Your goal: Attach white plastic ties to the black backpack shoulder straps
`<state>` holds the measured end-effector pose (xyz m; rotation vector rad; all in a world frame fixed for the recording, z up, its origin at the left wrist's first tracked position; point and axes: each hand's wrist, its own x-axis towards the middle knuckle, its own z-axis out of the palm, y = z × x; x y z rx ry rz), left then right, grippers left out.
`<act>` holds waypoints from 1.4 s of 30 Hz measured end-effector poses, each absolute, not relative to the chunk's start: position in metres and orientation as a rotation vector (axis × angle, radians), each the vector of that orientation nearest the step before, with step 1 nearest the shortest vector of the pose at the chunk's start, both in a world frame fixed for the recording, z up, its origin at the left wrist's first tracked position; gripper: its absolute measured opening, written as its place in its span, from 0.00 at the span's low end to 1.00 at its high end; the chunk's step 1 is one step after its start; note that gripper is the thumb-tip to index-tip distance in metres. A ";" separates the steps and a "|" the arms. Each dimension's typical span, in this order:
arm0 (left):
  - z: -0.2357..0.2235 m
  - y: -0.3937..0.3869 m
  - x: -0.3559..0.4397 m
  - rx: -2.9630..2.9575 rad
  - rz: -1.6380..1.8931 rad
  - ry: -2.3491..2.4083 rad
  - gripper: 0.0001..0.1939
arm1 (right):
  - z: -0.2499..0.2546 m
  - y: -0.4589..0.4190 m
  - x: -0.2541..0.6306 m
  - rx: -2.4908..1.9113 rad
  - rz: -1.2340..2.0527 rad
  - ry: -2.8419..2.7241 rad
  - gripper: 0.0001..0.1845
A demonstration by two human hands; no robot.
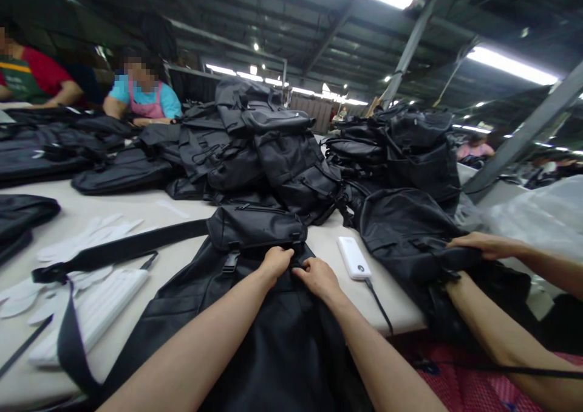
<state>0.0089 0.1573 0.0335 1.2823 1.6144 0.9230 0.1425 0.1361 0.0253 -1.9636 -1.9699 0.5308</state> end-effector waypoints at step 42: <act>0.017 0.180 -0.005 0.765 0.850 1.392 0.11 | -0.017 0.127 0.152 -1.201 1.038 -1.531 0.08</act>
